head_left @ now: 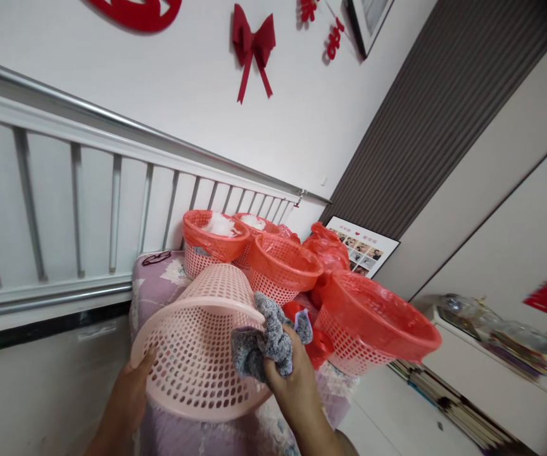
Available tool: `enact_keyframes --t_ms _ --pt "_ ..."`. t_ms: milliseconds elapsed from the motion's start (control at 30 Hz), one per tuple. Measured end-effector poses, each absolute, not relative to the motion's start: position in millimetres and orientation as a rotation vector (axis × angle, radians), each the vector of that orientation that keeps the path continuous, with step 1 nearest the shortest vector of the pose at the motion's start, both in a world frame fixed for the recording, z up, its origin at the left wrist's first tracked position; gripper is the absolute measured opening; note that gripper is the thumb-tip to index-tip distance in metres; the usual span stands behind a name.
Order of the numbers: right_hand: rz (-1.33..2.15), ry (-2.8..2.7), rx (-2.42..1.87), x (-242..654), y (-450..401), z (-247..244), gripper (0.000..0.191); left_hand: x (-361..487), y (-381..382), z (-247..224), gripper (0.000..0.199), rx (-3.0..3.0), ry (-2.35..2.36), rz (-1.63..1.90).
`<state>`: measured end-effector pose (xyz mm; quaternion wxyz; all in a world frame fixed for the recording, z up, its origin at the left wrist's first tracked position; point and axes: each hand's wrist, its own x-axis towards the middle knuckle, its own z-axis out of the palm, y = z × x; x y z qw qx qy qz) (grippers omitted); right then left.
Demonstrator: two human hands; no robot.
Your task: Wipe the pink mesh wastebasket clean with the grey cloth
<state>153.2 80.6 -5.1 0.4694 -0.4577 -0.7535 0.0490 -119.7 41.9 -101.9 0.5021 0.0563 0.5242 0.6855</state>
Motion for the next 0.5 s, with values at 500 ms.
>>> enact_keyframes --t_ms 500 --pt "0.701 -1.352 -1.329 149.8 63.6 -115.2 0.046 -106.5 43.0 -114.2 0.050 -0.037 1.072 1.623"
